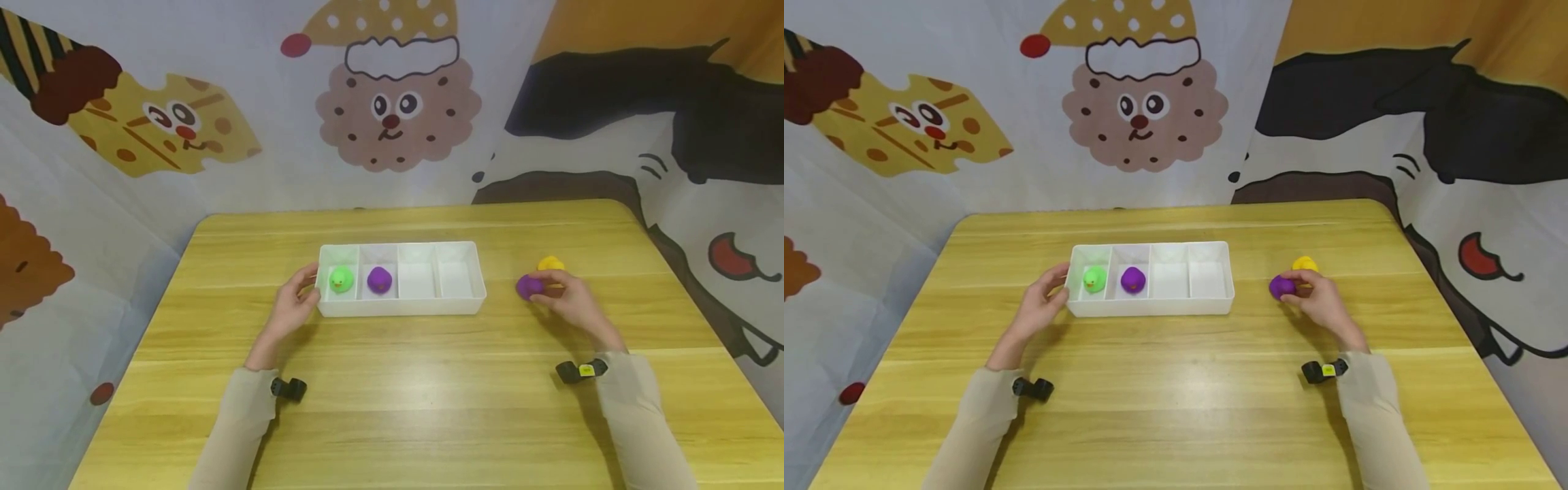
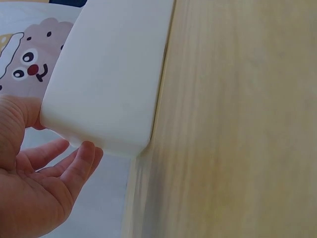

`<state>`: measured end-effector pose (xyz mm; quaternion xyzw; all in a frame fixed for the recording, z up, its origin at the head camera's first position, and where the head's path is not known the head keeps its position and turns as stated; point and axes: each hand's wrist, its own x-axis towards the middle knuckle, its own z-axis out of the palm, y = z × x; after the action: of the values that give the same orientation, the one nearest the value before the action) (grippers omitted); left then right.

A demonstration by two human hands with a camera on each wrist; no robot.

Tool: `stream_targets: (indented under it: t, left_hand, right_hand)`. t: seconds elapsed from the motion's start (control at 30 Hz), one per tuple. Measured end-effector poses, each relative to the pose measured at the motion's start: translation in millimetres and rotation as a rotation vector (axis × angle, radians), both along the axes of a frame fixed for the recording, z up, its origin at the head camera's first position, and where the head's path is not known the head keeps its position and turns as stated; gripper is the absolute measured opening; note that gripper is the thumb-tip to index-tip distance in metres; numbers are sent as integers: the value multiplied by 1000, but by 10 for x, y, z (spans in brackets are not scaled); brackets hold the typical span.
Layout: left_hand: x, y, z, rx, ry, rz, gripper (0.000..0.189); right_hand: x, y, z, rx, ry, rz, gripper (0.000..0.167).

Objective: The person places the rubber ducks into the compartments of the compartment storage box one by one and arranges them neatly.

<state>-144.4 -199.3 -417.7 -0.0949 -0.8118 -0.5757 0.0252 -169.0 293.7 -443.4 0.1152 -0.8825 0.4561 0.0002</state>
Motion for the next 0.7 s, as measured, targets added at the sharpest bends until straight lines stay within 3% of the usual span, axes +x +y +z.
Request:
stream_targets:
  t: [0.17, 0.43, 0.57, 0.7]
  left_hand:
    - [16, 24, 42, -12, -5, 10, 48]
    - [-97, -71, -231, 25, 22, 19, 48]
    - [-109, -88, -271, 21, 44, 12, 48]
    - [-111, -85, -258, 10, 25, 9, 48]
  right_hand:
    - [-17, 0, -16, 25, 3, -7, 38]
    - [-30, -22, -13, 16, 46, -12, 37]
    - [-36, -27, 10, 33, 59, -28, 36]
    - [-54, -28, 42, 32, 131, -25, 35]
